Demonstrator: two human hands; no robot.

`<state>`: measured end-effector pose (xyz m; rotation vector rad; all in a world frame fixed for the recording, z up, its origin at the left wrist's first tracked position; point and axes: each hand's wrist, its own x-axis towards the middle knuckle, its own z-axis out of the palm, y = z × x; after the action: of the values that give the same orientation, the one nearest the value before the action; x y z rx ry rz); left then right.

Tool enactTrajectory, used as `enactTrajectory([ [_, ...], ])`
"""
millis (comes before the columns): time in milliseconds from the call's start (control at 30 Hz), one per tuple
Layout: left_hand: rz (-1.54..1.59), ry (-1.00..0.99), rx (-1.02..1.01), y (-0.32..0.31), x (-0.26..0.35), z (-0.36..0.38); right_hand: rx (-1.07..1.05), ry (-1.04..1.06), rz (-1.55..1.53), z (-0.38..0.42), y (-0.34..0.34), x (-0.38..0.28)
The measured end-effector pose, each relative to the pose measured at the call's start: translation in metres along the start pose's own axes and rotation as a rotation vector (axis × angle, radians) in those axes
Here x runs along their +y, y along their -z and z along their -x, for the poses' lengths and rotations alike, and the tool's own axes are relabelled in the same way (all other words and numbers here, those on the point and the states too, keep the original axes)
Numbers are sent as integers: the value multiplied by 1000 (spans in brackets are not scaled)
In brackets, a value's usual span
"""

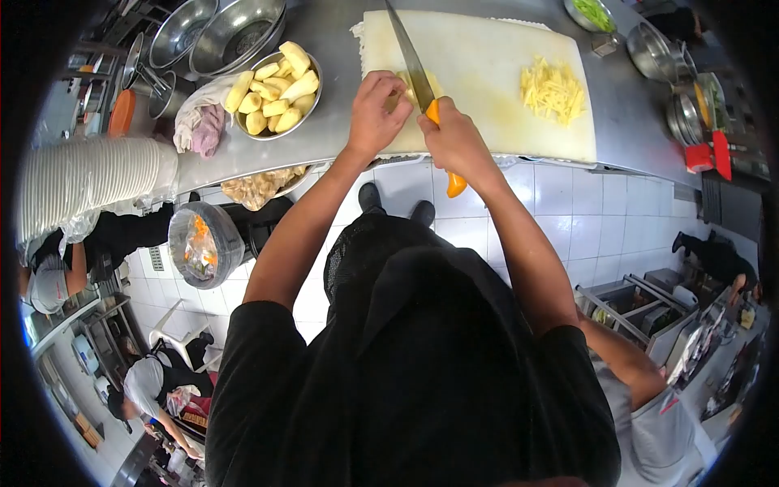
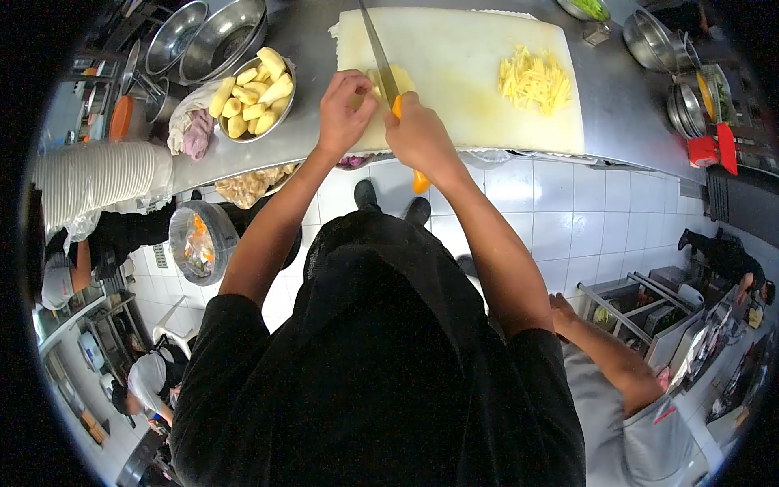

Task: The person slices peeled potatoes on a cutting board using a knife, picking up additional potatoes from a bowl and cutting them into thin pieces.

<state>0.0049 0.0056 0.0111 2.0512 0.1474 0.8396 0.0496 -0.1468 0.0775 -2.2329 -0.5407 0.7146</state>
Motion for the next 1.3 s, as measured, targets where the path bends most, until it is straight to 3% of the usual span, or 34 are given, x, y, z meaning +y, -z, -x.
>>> enactTrajectory([
  [633,0,-20,7,0,-2,0,-9,7,41,7,-3,-7],
  [933,-15,-23,-23,2,1,-1,215,201,275,20,-21,5],
  [1133,5,-13,-16,1,-2,0,237,260,240,19,-27,11],
  [1300,4,-32,-23,8,-3,4,245,191,214,25,-21,7],
])
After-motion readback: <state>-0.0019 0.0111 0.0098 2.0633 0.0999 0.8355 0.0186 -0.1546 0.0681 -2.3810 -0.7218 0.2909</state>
